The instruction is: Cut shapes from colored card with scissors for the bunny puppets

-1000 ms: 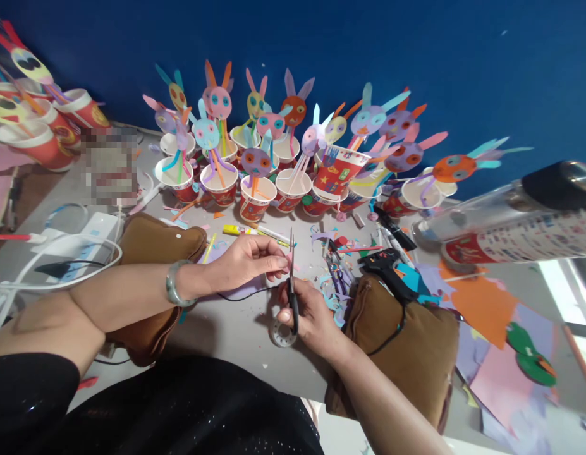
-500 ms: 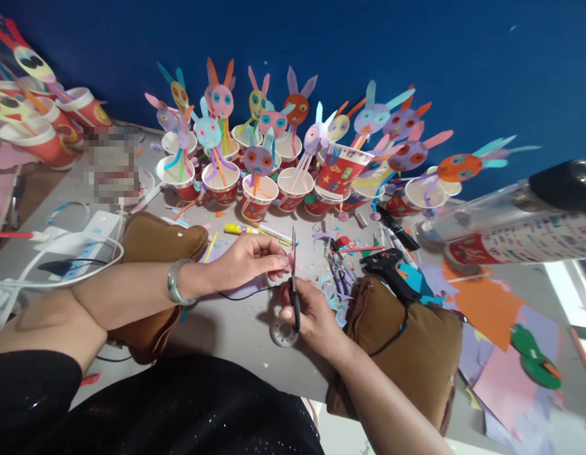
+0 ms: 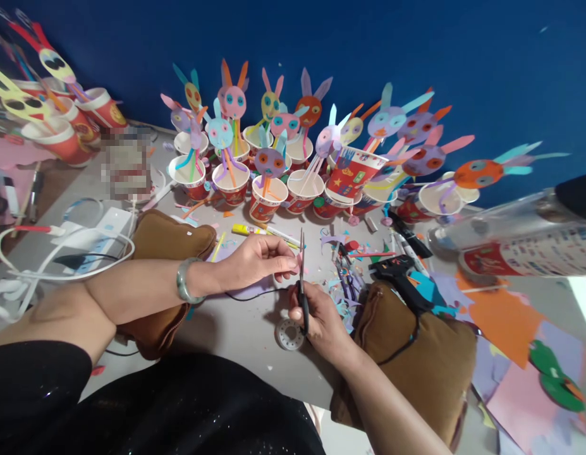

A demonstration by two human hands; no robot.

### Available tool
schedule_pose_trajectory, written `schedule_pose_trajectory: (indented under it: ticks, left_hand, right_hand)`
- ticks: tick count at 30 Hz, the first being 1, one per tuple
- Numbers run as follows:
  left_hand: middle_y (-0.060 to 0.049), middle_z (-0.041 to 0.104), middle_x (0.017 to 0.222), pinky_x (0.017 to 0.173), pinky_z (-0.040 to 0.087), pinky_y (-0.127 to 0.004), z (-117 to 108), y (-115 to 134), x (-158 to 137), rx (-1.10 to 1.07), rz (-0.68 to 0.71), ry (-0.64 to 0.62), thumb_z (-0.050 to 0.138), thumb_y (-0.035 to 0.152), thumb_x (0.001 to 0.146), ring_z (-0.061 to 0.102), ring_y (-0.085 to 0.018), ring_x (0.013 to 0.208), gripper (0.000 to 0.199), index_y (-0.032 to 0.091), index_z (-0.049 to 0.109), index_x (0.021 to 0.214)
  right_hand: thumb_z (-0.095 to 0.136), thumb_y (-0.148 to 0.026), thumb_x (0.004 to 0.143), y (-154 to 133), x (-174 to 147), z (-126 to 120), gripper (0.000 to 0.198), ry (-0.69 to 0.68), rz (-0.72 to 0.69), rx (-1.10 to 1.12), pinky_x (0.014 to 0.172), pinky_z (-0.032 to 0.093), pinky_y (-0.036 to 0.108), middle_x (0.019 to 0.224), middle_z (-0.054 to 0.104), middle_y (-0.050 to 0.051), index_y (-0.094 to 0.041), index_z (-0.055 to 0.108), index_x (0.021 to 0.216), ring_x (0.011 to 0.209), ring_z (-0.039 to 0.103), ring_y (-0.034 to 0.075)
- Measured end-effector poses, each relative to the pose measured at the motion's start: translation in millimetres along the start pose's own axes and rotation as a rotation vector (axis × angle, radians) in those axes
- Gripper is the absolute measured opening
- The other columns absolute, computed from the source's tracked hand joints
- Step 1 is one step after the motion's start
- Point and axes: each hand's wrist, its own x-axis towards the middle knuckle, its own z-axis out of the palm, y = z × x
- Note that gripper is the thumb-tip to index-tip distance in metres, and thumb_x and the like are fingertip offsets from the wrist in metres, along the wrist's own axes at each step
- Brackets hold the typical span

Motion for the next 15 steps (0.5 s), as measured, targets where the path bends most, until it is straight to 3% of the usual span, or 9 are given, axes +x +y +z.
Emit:
schedule_pose_trajectory:
  ticks: [15]
  left_hand:
    - [0.001,0.062,0.063,0.054,0.045,-0.019,1.2,3.2,0.8,-0.016,-0.004,0.021,0.083,0.038,0.068,0.055,-0.004,0.055,0.034,0.011,0.063,0.070]
  right_hand:
    - [0.043,-0.086,0.079,4.6,-1.7,-1.9,0.067,-0.003,-0.009,0.010,0.055,0.039,0.030,0.065,0.052,0.002,-0.020,0.049,0.067,0.063,0.045,0.017]
